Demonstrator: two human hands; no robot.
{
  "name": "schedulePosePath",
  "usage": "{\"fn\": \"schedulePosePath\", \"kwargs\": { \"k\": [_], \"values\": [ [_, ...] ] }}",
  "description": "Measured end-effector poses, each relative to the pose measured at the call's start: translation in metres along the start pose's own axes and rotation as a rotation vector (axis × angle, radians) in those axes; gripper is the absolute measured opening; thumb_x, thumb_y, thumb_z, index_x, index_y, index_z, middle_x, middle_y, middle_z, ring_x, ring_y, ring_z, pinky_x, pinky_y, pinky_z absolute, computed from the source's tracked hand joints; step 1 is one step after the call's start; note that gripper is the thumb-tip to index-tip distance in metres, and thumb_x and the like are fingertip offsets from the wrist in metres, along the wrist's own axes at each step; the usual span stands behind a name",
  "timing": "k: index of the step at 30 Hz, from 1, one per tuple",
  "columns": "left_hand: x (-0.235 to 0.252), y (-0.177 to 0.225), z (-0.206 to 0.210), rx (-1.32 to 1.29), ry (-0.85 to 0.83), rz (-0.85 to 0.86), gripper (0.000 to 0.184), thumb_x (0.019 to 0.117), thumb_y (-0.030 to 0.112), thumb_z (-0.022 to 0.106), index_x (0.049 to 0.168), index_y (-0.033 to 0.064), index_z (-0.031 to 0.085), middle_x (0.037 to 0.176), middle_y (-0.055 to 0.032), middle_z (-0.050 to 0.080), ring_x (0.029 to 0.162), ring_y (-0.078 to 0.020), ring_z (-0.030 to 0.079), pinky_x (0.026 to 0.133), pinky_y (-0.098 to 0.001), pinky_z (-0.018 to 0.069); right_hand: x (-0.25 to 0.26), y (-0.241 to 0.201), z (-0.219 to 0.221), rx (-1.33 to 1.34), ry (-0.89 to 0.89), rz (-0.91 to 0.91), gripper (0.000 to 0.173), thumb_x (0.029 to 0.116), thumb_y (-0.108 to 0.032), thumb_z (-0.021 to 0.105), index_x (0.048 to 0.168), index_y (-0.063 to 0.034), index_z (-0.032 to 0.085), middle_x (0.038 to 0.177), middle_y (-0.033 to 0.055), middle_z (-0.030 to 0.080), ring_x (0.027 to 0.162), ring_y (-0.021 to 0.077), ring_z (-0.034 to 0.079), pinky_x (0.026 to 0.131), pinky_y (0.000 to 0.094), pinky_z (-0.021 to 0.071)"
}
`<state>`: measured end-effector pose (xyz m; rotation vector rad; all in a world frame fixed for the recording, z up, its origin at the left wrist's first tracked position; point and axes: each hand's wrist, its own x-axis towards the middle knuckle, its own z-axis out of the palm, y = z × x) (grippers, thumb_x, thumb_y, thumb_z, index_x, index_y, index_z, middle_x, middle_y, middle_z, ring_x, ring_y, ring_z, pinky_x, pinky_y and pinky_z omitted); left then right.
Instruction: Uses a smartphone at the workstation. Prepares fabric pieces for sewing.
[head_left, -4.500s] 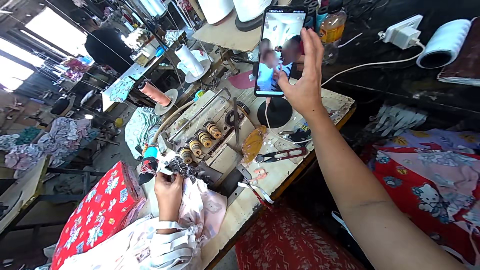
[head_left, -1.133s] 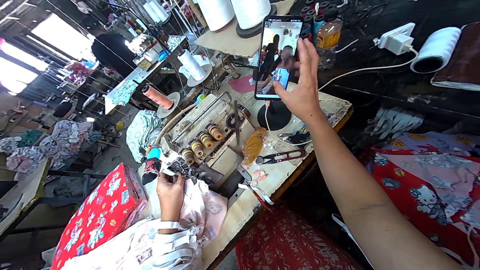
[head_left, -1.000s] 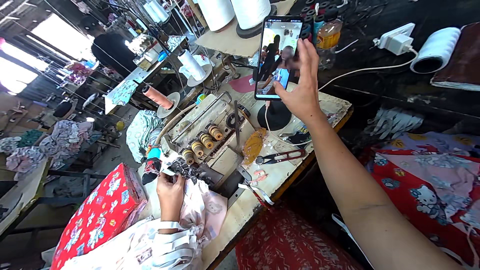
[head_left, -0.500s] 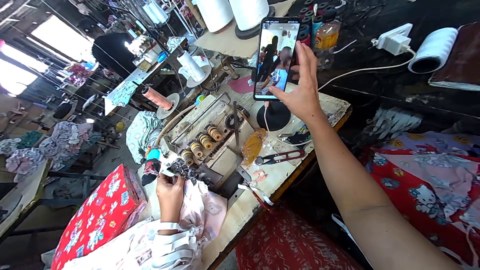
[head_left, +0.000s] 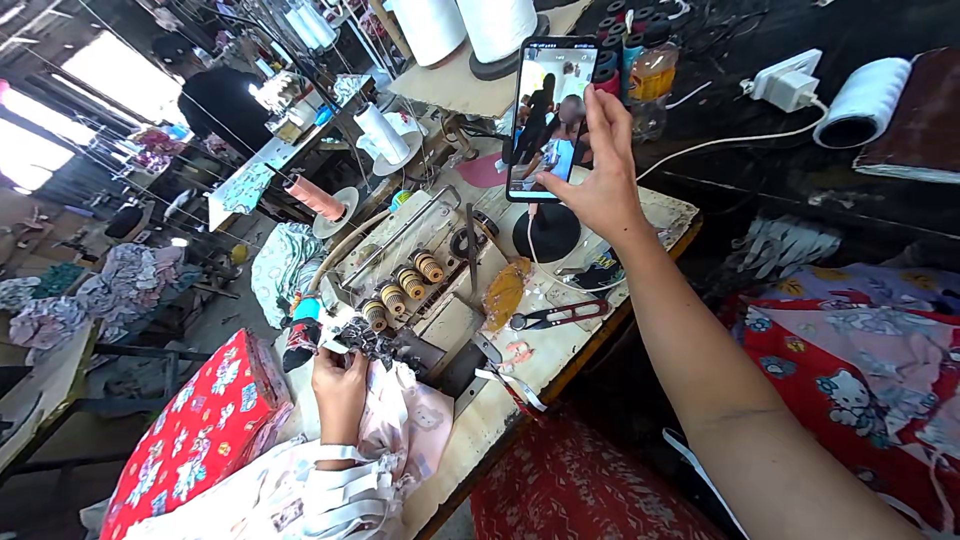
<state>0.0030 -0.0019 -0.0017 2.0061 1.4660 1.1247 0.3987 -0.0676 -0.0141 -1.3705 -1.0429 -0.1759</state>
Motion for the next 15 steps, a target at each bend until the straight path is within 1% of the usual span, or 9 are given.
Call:
{"fn": "schedulePosePath", "kwargs": {
  "k": [4,10,13,14,15],
  "values": [
    [0.0006,-0.0013,-0.0006,0.005,-0.002,0.012,0.047,0.0855,-0.001,0.067,0.128,-0.0126,0.051,0.105,-0.0096,0.066,0.090,0.0068,0.060,0.081,-0.0114,0.0485,0.0000,0.0011,0.0007,-0.008,0.001,-0.008,0.096,0.0814,-0.017,0.085,0.158,0.0032,0.031,0.157,0.0312,0.030,0.122,0.0340,0.056,0.090,0.0353,0.0539],
    [0.0004,-0.0018,0.0004,-0.034,0.000,0.017,0.046,0.0863,-0.001,0.066,0.128,-0.0131,0.050,0.108,-0.0111,0.066,0.093,0.0069,0.061,0.084,-0.0106,0.0486,-0.0004,0.0010,-0.0001,-0.025,0.005,-0.004,0.093,0.0830,-0.019,0.084,0.158,0.0022,0.032,0.157,0.0307,0.031,0.125,0.0337,0.055,0.092,0.0343,0.0537],
    [0.0007,-0.0017,0.0005,-0.027,0.002,0.019,0.046,0.0860,-0.001,0.067,0.128,-0.0133,0.050,0.106,-0.0103,0.066,0.092,0.0072,0.060,0.083,-0.0105,0.0484,-0.0006,0.0011,-0.0008,-0.052,-0.007,-0.013,0.086,0.0851,-0.021,0.082,0.156,0.0004,0.038,0.158,0.0299,0.031,0.126,0.0353,0.055,0.095,0.0363,0.0535],
    [0.0009,-0.0022,0.0005,-0.024,0.001,0.019,0.046,0.0860,-0.001,0.067,0.128,-0.0130,0.050,0.106,-0.0100,0.066,0.092,0.0072,0.060,0.083,-0.0104,0.0483,-0.0006,0.0010,-0.0009,-0.060,-0.016,-0.010,0.083,0.0861,-0.022,0.081,0.156,-0.0008,0.040,0.159,0.0296,0.030,0.126,0.0355,0.055,0.095,0.0366,0.0535],
    [0.0009,-0.0023,0.0005,-0.021,-0.001,0.017,0.046,0.0862,-0.001,0.067,0.128,-0.0128,0.051,0.106,-0.0100,0.066,0.092,0.0072,0.060,0.083,-0.0103,0.0482,-0.0006,0.0012,-0.0008,-0.063,-0.018,-0.010,0.081,0.0867,-0.022,0.081,0.155,-0.0013,0.042,0.159,0.0296,0.030,0.123,0.0349,0.056,0.093,0.0363,0.0535]
  ]
}}
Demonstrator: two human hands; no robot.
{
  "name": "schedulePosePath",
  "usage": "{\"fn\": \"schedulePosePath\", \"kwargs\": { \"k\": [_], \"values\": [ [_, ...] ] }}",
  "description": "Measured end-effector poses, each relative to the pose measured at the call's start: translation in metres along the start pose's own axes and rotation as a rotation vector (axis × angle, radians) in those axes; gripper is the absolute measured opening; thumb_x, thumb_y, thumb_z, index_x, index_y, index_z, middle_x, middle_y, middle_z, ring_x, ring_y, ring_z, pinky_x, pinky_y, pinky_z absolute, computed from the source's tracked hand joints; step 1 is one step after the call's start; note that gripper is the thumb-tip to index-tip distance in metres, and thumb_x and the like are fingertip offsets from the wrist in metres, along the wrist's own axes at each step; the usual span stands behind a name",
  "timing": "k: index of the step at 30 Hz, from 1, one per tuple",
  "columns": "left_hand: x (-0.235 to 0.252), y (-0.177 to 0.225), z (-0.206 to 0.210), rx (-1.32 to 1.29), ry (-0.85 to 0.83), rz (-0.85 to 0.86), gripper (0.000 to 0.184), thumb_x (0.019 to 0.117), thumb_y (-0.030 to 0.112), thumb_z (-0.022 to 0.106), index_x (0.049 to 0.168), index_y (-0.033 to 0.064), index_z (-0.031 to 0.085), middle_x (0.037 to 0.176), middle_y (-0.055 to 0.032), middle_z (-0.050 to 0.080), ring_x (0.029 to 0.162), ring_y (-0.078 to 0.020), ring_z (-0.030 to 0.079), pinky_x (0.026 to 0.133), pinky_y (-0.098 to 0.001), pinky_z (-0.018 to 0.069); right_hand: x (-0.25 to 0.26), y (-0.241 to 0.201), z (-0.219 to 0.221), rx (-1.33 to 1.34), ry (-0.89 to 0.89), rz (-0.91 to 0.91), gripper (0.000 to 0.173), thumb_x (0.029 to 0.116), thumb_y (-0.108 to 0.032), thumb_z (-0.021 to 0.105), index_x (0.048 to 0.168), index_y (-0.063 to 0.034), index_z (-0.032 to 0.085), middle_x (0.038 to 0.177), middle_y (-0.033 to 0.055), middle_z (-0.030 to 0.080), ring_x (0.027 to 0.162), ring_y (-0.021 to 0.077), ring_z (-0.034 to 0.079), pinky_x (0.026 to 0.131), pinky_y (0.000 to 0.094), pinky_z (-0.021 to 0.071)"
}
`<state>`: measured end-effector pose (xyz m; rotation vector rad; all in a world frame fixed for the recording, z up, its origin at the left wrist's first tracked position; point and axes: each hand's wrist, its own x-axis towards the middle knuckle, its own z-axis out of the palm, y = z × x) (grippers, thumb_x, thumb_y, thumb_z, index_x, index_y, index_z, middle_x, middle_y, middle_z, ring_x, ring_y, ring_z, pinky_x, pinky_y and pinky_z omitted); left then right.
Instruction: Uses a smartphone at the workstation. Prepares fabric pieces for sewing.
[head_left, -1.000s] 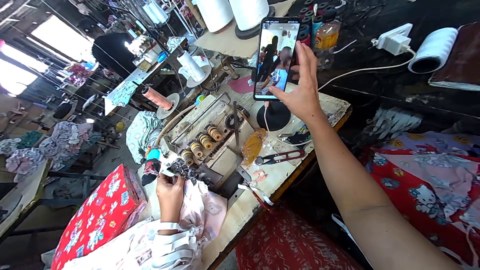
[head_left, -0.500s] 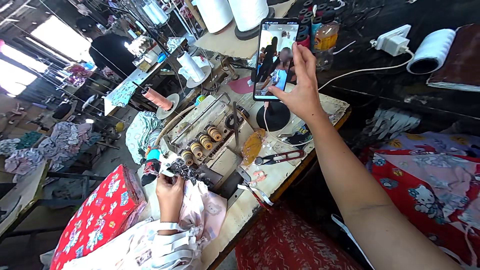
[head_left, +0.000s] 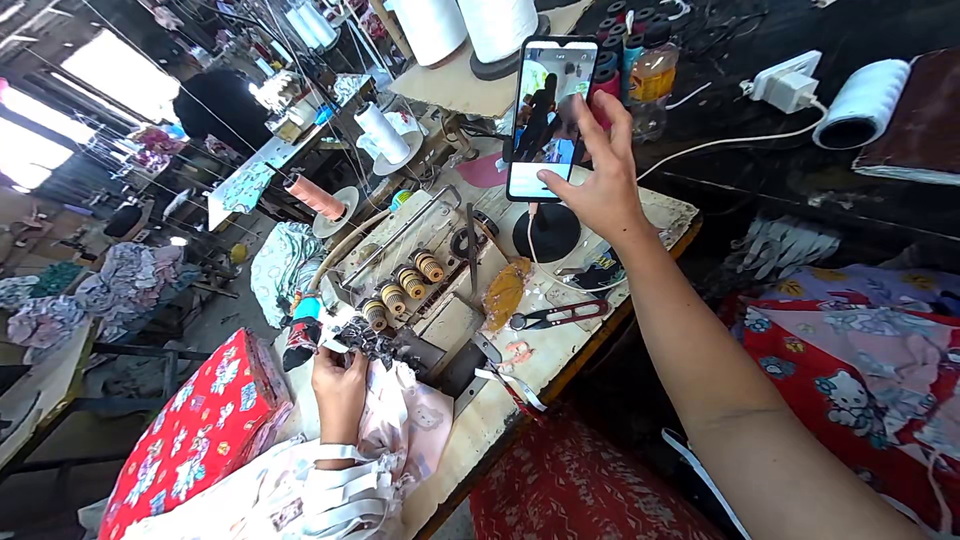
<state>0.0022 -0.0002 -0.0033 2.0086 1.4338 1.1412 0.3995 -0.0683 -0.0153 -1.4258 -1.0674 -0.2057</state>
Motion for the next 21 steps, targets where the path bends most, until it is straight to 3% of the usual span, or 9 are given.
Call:
{"fn": "schedulePosePath", "kwargs": {
  "k": [9,11,15,21],
  "values": [
    [-0.0007,0.0015,-0.0007,0.014,-0.001,-0.011,0.047,0.0863,0.000,0.066,0.128,-0.0135,0.050,0.106,-0.0107,0.065,0.091,0.0060,0.059,0.082,-0.0119,0.0481,-0.0026,0.0042,0.0044,0.067,0.045,-0.088,0.053,0.0904,-0.017,0.077,0.139,-0.0028,0.062,0.158,0.0321,0.029,0.116,0.0291,0.061,0.094,0.0315,0.0539],
    [-0.0004,0.0018,-0.0009,0.021,-0.001,-0.016,0.047,0.0864,0.000,0.066,0.129,-0.0138,0.049,0.106,-0.0112,0.065,0.091,0.0058,0.059,0.081,-0.0117,0.0480,-0.0024,0.0013,0.0021,0.052,0.026,-0.066,0.062,0.0914,-0.024,0.076,0.145,-0.0011,0.055,0.160,0.0314,0.027,0.123,0.0338,0.057,0.096,0.0358,0.0529],
    [-0.0008,0.0026,-0.0003,0.000,0.006,-0.006,0.049,0.0851,-0.001,0.066,0.129,-0.0139,0.049,0.106,-0.0105,0.065,0.091,0.0070,0.060,0.082,-0.0107,0.0480,-0.0015,-0.0023,0.0012,0.041,0.031,-0.032,0.080,0.0890,-0.026,0.078,0.154,0.0000,0.041,0.161,0.0305,0.027,0.118,0.0331,0.057,0.088,0.0357,0.0526],
    [-0.0006,0.0012,0.0000,-0.012,0.002,0.000,0.049,0.0855,-0.001,0.066,0.129,-0.0140,0.049,0.107,-0.0105,0.065,0.092,0.0077,0.060,0.083,-0.0099,0.0480,-0.0001,-0.0019,0.0017,0.018,0.031,-0.024,0.077,0.0926,-0.029,0.075,0.156,-0.0015,0.040,0.162,0.0294,0.026,0.116,0.0316,0.059,0.088,0.0361,0.0531]
  ]
}}
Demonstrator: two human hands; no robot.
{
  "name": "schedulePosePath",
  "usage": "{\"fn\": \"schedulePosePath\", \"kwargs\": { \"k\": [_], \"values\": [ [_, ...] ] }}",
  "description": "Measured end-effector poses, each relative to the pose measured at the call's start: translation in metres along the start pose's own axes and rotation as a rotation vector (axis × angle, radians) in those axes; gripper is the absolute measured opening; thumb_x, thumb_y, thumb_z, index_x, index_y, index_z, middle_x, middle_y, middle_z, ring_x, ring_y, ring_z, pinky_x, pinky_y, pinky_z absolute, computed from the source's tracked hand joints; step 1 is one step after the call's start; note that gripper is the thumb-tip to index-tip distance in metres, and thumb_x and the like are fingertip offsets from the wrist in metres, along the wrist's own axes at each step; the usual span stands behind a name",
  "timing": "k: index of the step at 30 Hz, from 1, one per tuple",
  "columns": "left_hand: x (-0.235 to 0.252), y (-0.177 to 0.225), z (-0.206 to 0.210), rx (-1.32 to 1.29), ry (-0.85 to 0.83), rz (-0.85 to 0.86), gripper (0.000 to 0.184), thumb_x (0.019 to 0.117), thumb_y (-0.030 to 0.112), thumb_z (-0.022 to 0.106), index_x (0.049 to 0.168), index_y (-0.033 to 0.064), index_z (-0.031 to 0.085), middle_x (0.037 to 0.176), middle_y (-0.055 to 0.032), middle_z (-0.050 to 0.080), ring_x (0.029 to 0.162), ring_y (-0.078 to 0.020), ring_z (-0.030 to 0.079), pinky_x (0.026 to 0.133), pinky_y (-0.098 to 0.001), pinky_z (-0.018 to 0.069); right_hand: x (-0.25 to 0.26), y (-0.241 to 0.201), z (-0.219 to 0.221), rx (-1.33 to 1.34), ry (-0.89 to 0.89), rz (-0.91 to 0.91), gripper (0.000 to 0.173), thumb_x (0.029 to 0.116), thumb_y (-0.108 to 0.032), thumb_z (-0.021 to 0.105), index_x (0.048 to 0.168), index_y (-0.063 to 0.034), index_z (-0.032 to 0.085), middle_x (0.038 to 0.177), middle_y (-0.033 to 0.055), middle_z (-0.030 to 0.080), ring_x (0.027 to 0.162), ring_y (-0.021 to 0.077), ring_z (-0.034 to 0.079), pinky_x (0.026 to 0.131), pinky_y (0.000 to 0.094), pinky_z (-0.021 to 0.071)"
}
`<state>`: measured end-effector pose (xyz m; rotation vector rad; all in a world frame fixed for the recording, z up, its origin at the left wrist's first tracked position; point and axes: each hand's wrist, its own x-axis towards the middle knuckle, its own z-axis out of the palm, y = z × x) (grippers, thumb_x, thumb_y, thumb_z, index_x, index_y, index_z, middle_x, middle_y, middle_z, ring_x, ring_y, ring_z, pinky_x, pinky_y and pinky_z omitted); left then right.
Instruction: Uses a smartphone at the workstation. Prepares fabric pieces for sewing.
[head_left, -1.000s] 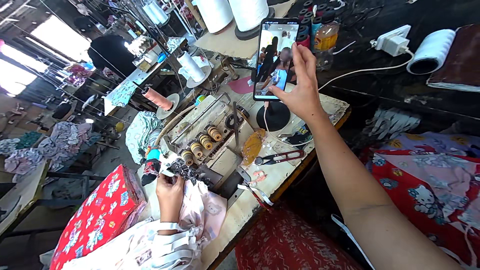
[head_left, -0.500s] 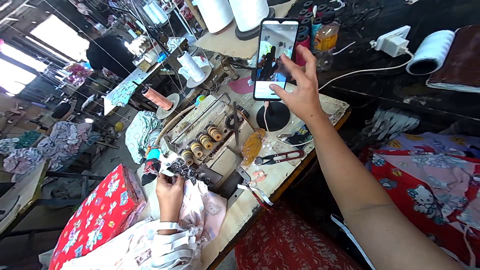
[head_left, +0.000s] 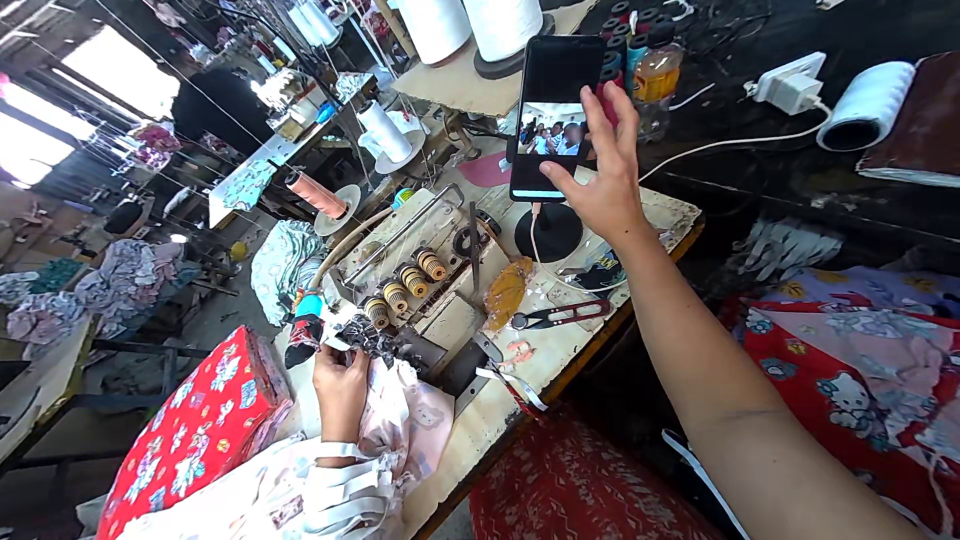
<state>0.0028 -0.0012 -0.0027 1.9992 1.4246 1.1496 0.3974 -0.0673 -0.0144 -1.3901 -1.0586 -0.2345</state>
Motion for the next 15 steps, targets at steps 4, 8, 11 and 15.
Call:
{"fn": "schedulePosePath", "kwargs": {
  "k": [4,8,11,15],
  "values": [
    [-0.0002,0.0001,0.0002,-0.002,0.006,0.005,0.048,0.0853,-0.001,0.066,0.128,-0.0141,0.049,0.106,-0.0103,0.065,0.092,0.0078,0.060,0.082,-0.0098,0.0481,0.0000,-0.0004,0.0004,-0.021,-0.008,0.015,0.084,0.0899,-0.026,0.078,0.158,-0.0012,0.036,0.161,0.0296,0.026,0.114,0.0314,0.059,0.088,0.0350,0.0530],
    [-0.0003,0.0008,0.0000,-0.007,-0.002,-0.003,0.048,0.0854,-0.001,0.066,0.128,-0.0144,0.049,0.108,-0.0111,0.065,0.093,0.0072,0.060,0.084,-0.0102,0.0482,0.0010,0.0002,0.0018,-0.029,-0.002,0.017,0.081,0.0892,-0.025,0.079,0.156,-0.0009,0.040,0.161,0.0292,0.027,0.114,0.0316,0.059,0.087,0.0345,0.0535],
    [0.0004,0.0006,0.0001,-0.014,0.000,-0.005,0.048,0.0851,-0.003,0.066,0.128,-0.0137,0.049,0.107,-0.0100,0.065,0.092,0.0080,0.060,0.083,-0.0099,0.0482,0.0007,0.0014,0.0023,-0.019,0.016,-0.001,0.070,0.0897,-0.023,0.079,0.150,-0.0022,0.050,0.160,0.0298,0.028,0.115,0.0326,0.060,0.088,0.0346,0.0548],
    [0.0003,-0.0008,-0.0001,-0.018,-0.006,0.000,0.048,0.0852,-0.002,0.066,0.129,-0.0135,0.049,0.107,-0.0094,0.066,0.093,0.0074,0.061,0.083,-0.0101,0.0490,-0.0028,0.0015,0.0036,-0.013,0.049,-0.029,0.030,0.0936,-0.015,0.072,0.119,0.0001,0.070,0.157,0.0306,0.034,0.114,0.0303,0.064,0.091,0.0346,0.0553]
  ]
}}
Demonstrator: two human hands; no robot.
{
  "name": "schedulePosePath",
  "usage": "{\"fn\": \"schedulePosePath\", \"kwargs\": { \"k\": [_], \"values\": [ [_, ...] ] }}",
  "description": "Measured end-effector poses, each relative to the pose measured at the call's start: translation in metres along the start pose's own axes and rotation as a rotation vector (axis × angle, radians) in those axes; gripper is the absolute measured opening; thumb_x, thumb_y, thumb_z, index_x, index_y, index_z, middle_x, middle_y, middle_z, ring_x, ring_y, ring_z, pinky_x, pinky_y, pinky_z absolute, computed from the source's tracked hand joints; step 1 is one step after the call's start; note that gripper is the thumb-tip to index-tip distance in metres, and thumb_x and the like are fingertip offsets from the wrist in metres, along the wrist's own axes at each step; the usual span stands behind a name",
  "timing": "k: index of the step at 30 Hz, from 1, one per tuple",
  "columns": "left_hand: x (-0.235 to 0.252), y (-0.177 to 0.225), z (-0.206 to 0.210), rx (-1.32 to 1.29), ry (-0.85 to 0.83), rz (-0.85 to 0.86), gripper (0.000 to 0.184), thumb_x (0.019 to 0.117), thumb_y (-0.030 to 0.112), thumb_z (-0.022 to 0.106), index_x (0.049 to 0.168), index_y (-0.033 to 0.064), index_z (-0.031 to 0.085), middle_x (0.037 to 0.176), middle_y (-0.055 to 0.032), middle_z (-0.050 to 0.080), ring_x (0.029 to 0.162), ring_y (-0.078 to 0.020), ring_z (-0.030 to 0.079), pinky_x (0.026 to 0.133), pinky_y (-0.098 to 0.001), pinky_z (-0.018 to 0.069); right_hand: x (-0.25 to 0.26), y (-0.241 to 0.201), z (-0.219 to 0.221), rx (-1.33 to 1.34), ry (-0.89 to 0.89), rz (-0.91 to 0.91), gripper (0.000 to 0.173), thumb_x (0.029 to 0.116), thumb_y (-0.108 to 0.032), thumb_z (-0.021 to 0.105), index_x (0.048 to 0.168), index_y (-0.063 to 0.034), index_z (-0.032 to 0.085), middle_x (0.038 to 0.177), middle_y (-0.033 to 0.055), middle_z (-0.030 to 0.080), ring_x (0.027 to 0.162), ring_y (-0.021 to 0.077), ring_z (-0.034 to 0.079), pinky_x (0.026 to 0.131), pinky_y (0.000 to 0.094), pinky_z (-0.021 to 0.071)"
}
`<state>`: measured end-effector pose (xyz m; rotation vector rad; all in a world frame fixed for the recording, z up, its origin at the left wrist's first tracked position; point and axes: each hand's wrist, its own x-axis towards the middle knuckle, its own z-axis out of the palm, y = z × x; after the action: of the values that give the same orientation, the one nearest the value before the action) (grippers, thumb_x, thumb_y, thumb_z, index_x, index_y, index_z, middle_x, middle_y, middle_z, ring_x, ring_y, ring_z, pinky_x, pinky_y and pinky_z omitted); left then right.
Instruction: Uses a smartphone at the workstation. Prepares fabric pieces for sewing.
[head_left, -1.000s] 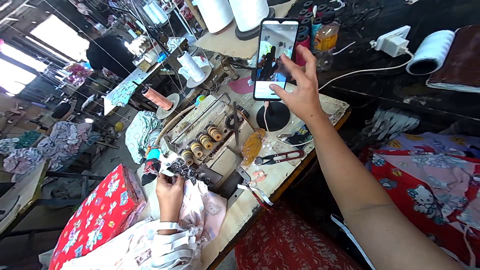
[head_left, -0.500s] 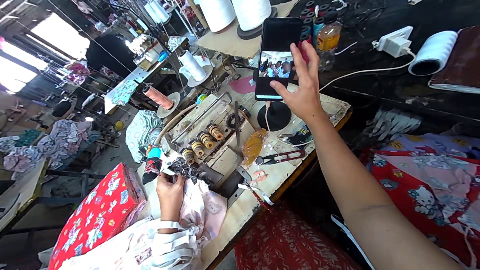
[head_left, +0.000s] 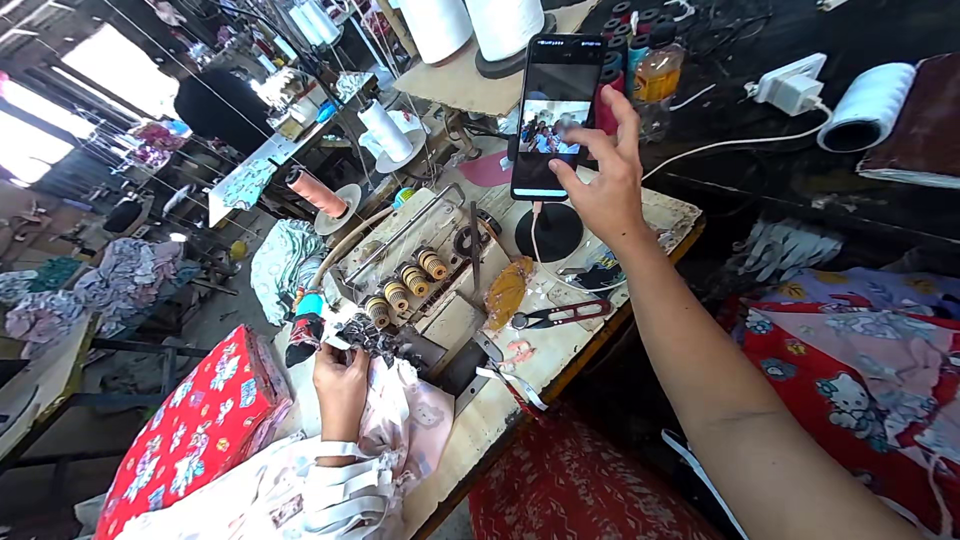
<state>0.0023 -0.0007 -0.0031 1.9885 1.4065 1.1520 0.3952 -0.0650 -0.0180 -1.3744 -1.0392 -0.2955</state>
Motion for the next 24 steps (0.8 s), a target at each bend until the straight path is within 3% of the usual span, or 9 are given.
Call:
{"fn": "schedulePosePath", "kwargs": {
  "k": [2,5,8,10,13,18,24],
  "values": [
    [0.000,0.000,0.000,0.005,-0.003,-0.004,0.048,0.0859,-0.002,0.066,0.129,-0.0135,0.048,0.108,-0.0103,0.065,0.094,0.0065,0.061,0.083,-0.0110,0.0491,-0.003,0.001,0.000,0.035,0.018,0.018,0.028,0.0943,-0.012,0.069,0.117,0.0028,0.066,0.157,0.0301,0.035,0.119,0.0314,0.062,0.091,0.0359,0.0557],
    [0.001,-0.002,0.000,0.029,0.001,-0.006,0.048,0.0857,-0.002,0.066,0.129,-0.0139,0.049,0.108,-0.0119,0.066,0.094,0.0050,0.061,0.083,-0.0125,0.0492,-0.007,0.001,0.000,0.145,0.042,0.072,0.050,0.0966,-0.013,0.064,0.140,0.0081,0.050,0.157,0.0310,0.033,0.127,0.0322,0.058,0.097,0.0355,0.0548],
    [0.001,-0.001,0.000,0.026,0.001,-0.006,0.047,0.0859,-0.002,0.066,0.129,-0.0137,0.049,0.107,-0.0109,0.066,0.092,0.0060,0.060,0.083,-0.0116,0.0487,-0.013,0.001,0.002,0.274,0.031,0.175,0.065,0.1005,-0.016,0.058,0.155,0.0056,0.031,0.156,0.0298,0.034,0.125,0.0286,0.060,0.097,0.0326,0.0550],
    [0.001,-0.001,0.000,0.017,0.003,-0.008,0.048,0.0855,-0.002,0.066,0.129,-0.0136,0.049,0.106,-0.0107,0.066,0.092,0.0061,0.061,0.082,-0.0114,0.0492,-0.017,-0.001,0.004,0.349,0.004,0.247,0.067,0.1017,-0.017,0.058,0.158,0.0037,0.026,0.155,0.0273,0.039,0.119,0.0238,0.063,0.093,0.0304,0.0558],
    [0.001,-0.001,0.000,0.015,0.000,-0.012,0.048,0.0857,-0.001,0.066,0.129,-0.0132,0.049,0.107,-0.0102,0.066,0.092,0.0064,0.061,0.082,-0.0112,0.0490,-0.023,-0.007,0.006,0.430,-0.064,0.362,0.074,0.0993,-0.014,0.058,0.161,-0.0012,0.019,0.151,0.0216,0.043,0.097,0.0114,0.067,0.082,0.0246,0.0561],
    [0.000,-0.002,0.000,0.009,0.001,0.005,0.047,0.0856,0.000,0.067,0.128,-0.0134,0.050,0.107,-0.0101,0.066,0.093,0.0071,0.061,0.084,-0.0109,0.0490,-0.027,-0.006,0.008,0.465,-0.112,0.416,0.079,0.0969,-0.011,0.060,0.163,-0.0040,0.017,0.147,0.0188,0.048,0.091,0.0094,0.065,0.079,0.0236,0.0554],
    [0.001,-0.003,-0.001,0.022,0.001,0.012,0.046,0.0856,0.000,0.067,0.126,-0.0128,0.051,0.105,-0.0086,0.066,0.092,0.0075,0.060,0.082,-0.0107,0.0489,-0.026,-0.004,0.009,0.461,-0.114,0.394,0.075,0.0969,-0.007,0.055,0.161,-0.0004,0.018,0.130,0.0170,0.058,0.087,0.0082,0.064,0.077,0.0221,0.0539]
  ]
}}
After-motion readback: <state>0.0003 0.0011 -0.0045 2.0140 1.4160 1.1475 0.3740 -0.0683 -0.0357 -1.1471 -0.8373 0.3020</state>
